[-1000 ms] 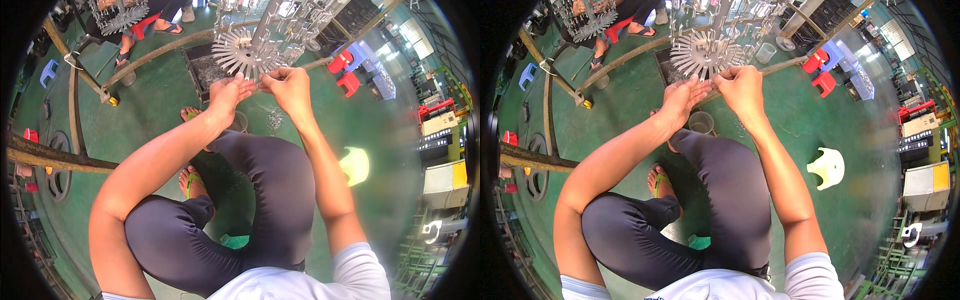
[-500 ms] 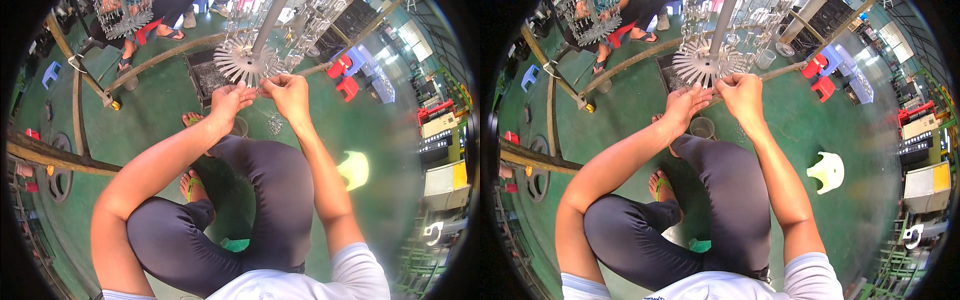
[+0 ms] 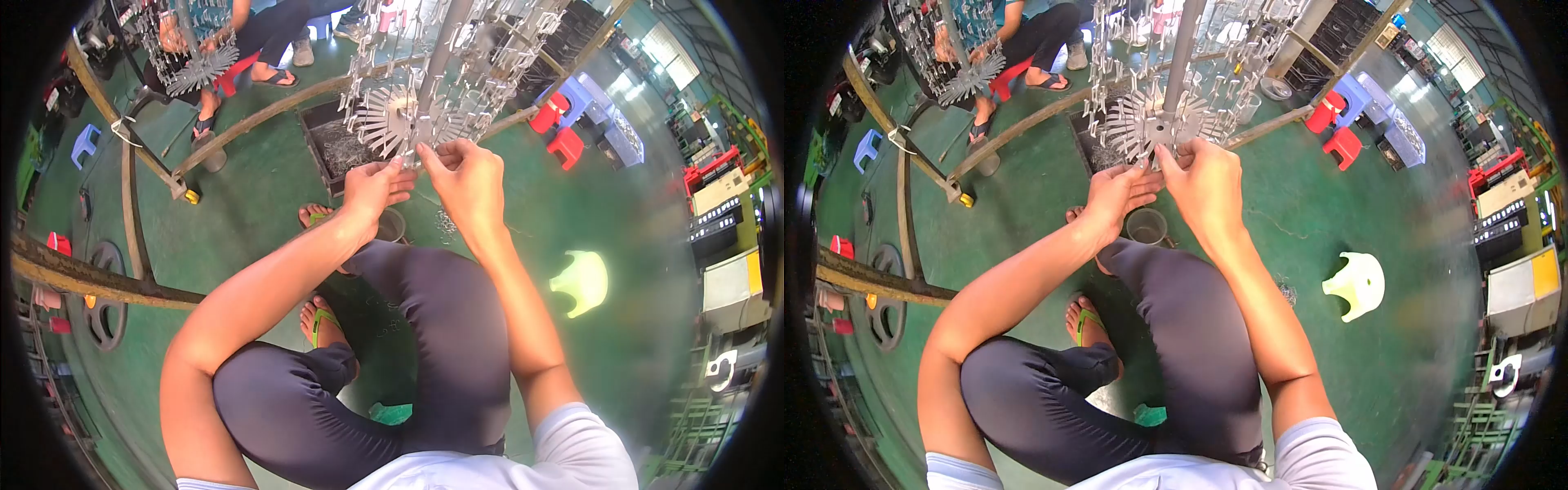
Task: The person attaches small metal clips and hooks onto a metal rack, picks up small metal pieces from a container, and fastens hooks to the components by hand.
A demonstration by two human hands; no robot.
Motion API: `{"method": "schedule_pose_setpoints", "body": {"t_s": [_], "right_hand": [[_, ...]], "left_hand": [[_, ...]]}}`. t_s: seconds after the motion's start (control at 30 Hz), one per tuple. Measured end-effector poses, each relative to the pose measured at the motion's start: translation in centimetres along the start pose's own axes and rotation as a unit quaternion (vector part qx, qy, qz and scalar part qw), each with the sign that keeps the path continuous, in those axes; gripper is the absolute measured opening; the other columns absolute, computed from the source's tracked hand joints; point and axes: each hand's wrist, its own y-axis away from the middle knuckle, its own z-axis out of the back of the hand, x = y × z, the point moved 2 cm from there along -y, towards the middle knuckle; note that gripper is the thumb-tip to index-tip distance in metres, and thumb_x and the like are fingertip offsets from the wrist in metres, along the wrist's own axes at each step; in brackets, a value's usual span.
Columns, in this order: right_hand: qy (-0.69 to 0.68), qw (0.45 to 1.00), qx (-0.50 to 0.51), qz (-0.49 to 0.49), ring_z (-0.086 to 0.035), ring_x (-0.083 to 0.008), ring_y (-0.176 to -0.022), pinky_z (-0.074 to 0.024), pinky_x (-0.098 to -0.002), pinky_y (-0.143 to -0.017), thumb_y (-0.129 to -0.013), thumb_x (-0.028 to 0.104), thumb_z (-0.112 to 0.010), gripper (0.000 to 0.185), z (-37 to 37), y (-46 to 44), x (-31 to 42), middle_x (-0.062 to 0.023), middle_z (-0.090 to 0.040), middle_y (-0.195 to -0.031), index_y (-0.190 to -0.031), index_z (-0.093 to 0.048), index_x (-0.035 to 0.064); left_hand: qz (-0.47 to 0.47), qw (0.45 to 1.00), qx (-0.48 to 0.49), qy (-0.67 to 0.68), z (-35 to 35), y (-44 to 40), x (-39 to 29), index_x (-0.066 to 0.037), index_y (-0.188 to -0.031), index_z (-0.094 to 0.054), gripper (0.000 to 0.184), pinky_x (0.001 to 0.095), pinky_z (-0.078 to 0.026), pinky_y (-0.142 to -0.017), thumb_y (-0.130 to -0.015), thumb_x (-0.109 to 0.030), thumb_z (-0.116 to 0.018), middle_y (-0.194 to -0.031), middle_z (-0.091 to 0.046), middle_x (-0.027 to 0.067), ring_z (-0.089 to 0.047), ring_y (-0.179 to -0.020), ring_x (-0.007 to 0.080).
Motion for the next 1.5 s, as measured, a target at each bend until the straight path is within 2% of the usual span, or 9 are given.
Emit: {"method": "schedule_pose_setpoints", "body": {"t_s": [0.13,0.23,0.33,0.43,0.53,0.77,1.27,1.37,1.5], "right_hand": [[0.029,0.999,-0.012,0.009,-0.072,-0.0370,-0.068,-0.0557,-0.0421,-0.065,-0.087,0.023,-0.079,0.029,-0.4,-0.2,-0.3,-0.0215,-0.071,-0.072,-0.083,-0.073,-0.0052],[0.047,0.999,-0.020,0.012,-0.072,-0.0377,-0.069,-0.0560,-0.0428,-0.065,-0.087,0.024,-0.079,0.028,-0.5,-0.3,-0.3,-0.0210,-0.071,-0.073,-0.085,-0.075,-0.0037],[0.039,0.999,-0.019,0.013,-0.073,-0.0374,-0.070,-0.0562,-0.0431,-0.066,-0.088,0.026,-0.078,0.029,-0.5,-0.4,-0.3,-0.0206,-0.072,-0.073,-0.090,-0.076,-0.0031],[0.051,0.998,-0.023,0.022,-0.073,-0.0366,-0.071,-0.0563,-0.0429,-0.067,-0.089,0.027,-0.076,0.031,-0.8,-0.5,0.0,-0.0195,-0.072,-0.073,-0.097,-0.078,-0.0023],[0.018,1.000,-0.005,-0.002,-0.073,-0.0346,-0.068,-0.0556,-0.0419,-0.066,-0.089,0.028,-0.075,0.032,-1.6,-0.9,-0.5,-0.0171,-0.072,-0.070,-0.102,-0.078,-0.0010],[-0.127,0.988,0.050,-0.077,-0.066,-0.0273,-0.056,-0.0501,-0.0398,-0.059,-0.089,0.026,-0.073,0.028,-3.2,-1.5,-1.2,-0.0129,-0.068,-0.063,-0.101,-0.079,0.0014],[0.001,0.998,0.027,0.065,-0.067,-0.0361,-0.062,-0.0521,-0.0444,-0.060,-0.084,0.023,-0.077,0.025,-1.4,-0.6,-1.7,-0.0154,-0.067,-0.064,-0.098,-0.078,0.0034],[-0.014,0.989,-0.016,0.148,-0.059,-0.0103,-0.051,-0.0467,-0.0325,-0.052,-0.087,0.021,-0.080,0.027,0.0,0.7,-1.8,-0.0070,-0.063,-0.059,-0.104,-0.077,0.0006],[-0.045,0.997,-0.011,0.066,-0.058,-0.0109,-0.051,-0.0476,-0.0302,-0.053,-0.089,0.022,-0.080,0.026,3.0,4.1,-5.2,-0.0051,-0.066,-0.061,-0.103,-0.076,0.0016]], "left_hand": [[0.005,0.998,-0.001,-0.060,0.1,0.4,-0.7,0.005,-0.112,-0.063,0.036,0.0337,-0.059,-0.081,-0.105,-0.030,-0.060,-0.109,-0.074,0.0181,-0.072,-0.095,0.0228],[0.026,0.987,-0.043,-0.151,0.1,1.9,-2.3,0.005,-0.104,-0.066,0.037,0.0325,-0.058,-0.070,-0.103,-0.031,-0.062,-0.096,-0.075,0.0153,-0.072,-0.081,0.0210],[-0.027,0.972,-0.056,-0.225,0.0,2.7,-4.0,0.002,-0.100,-0.070,0.033,0.0289,-0.054,-0.060,-0.100,-0.030,-0.066,-0.084,-0.073,0.0112,-0.069,-0.068,0.0165],[-0.218,0.946,-0.033,-0.236,-0.6,2.9,-4.5,0.001,-0.100,-0.072,0.026,0.0248,-0.050,-0.054,-0.099,-0.025,-0.070,-0.076,-0.070,0.0061,-0.065,-0.063,0.0096],[-0.317,0.911,-0.026,-0.262,-1.3,2.2,-5.4,0.001,-0.106,-0.073,0.021,0.0231,-0.049,-0.053,-0.097,-0.018,-0.072,-0.076,-0.070,0.0026,-0.062,-0.062,0.0054],[-0.342,0.883,-0.035,-0.318,-1.5,1.2,-6.6,0.002,-0.116,-0.075,0.028,0.0226,-0.051,-0.057,-0.095,-0.016,-0.074,-0.080,-0.072,0.0027,-0.064,-0.065,0.0060],[-0.419,0.826,0.010,-0.377,-1.2,1.0,-6.9,0.000,-0.109,-0.078,0.023,0.0249,-0.049,-0.061,-0.092,-0.015,-0.077,-0.082,-0.072,0.0049,-0.063,-0.071,0.0054],[-0.406,0.838,0.010,-0.363,-1.0,1.5,-6.8,0.002,-0.105,-0.078,0.023,0.0284,-0.052,-0.069,-0.091,-0.016,-0.076,-0.085,-0.076,0.0101,-0.069,-0.074,0.0136],[-0.390,0.823,0.014,-0.414,-0.6,3.2,-7.2,0.003,-0.109,-0.077,0.026,0.0254,-0.053,-0.071,-0.095,-0.018,-0.075,-0.092,-0.076,0.0056,-0.068,-0.080,0.0099]]}}
